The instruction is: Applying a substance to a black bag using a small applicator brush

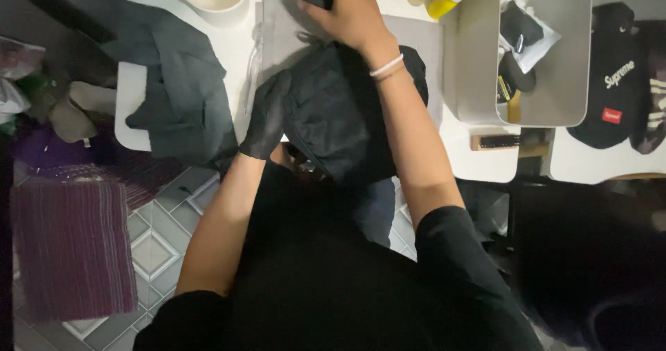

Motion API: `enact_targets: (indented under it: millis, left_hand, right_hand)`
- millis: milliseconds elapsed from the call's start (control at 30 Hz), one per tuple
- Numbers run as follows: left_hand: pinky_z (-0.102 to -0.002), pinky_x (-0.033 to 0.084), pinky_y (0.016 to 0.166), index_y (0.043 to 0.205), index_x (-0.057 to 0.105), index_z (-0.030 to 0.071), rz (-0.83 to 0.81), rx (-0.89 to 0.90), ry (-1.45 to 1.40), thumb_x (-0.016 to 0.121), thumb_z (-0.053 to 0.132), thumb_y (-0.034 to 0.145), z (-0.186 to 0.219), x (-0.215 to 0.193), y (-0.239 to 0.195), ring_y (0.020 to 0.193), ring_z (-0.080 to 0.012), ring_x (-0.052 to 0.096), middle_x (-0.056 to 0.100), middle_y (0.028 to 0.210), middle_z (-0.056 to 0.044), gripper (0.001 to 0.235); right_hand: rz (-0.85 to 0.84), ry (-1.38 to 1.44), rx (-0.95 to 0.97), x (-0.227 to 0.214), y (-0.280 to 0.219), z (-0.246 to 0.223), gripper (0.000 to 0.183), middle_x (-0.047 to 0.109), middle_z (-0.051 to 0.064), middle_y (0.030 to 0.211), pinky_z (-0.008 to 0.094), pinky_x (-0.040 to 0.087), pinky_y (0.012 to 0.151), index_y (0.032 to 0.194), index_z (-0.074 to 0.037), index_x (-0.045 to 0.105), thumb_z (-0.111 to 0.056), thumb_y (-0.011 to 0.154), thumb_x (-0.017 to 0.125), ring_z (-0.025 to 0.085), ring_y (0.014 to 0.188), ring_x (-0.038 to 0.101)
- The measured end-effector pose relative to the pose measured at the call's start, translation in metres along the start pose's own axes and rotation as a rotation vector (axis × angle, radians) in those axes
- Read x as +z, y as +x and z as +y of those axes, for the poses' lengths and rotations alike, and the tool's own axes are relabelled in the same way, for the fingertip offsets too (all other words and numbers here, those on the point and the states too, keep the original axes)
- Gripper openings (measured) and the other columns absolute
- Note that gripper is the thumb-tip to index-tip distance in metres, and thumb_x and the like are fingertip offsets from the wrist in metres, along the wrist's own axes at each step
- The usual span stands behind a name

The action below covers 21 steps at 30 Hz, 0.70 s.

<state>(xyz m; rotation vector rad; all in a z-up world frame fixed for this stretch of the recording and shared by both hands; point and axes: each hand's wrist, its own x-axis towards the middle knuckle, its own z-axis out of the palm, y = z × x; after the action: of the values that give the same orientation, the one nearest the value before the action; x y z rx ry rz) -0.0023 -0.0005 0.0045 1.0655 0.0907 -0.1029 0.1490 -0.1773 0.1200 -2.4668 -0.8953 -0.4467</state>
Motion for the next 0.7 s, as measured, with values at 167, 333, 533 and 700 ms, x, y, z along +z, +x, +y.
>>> enact_targets:
  millis: [167,333,533,700]
  left_hand:
    - [-0.035,0.050,0.111,0.127,0.069,0.001,0.016,-0.012,-0.014,0.055,0.024,0.104,0.009,0.008,0.003,0.123,-0.0217,0.063,0.068,0.134,-0.015,0.035]
    - [-0.035,0.037,0.120,0.139,0.058,0.006,0.008,0.005,0.262,0.051,0.033,0.106,-0.018,-0.015,0.006,0.137,-0.0223,0.051,0.055,0.148,-0.012,0.043]
    - [-0.036,0.047,0.106,0.122,0.069,0.007,-0.039,0.196,0.381,0.051,0.015,0.106,-0.039,-0.024,0.014,0.120,-0.0196,0.062,0.070,0.130,-0.012,0.025]
    - [-0.036,0.047,0.103,0.124,0.068,0.009,-0.062,0.298,0.449,0.052,0.006,0.106,-0.046,-0.034,0.014,0.120,-0.0194,0.062,0.069,0.132,-0.012,0.025]
  right_hand:
    - [-0.513,0.023,0.209,0.003,0.024,-0.004,0.104,0.046,0.023,0.151,0.056,0.032,0.103,0.154,-0.010,0.035,-0.047,0.077,0.093,0.044,0.137,0.042]
    - [-0.381,-0.067,0.124,-0.003,0.025,-0.020,0.098,0.048,0.022,0.144,0.054,0.032,0.103,0.149,-0.012,0.042,-0.048,0.077,0.100,0.045,0.129,0.043]
    - [-0.370,0.042,0.262,0.014,0.026,-0.124,0.023,0.070,0.014,0.086,0.046,0.055,0.067,0.091,-0.006,0.070,-0.027,0.098,0.069,0.034,0.078,0.069]
    - [-0.584,-0.227,0.428,0.090,0.020,-0.110,0.058,0.072,0.018,0.095,0.049,0.057,0.062,0.105,-0.005,0.065,-0.060,0.094,0.073,0.042,0.082,0.072]
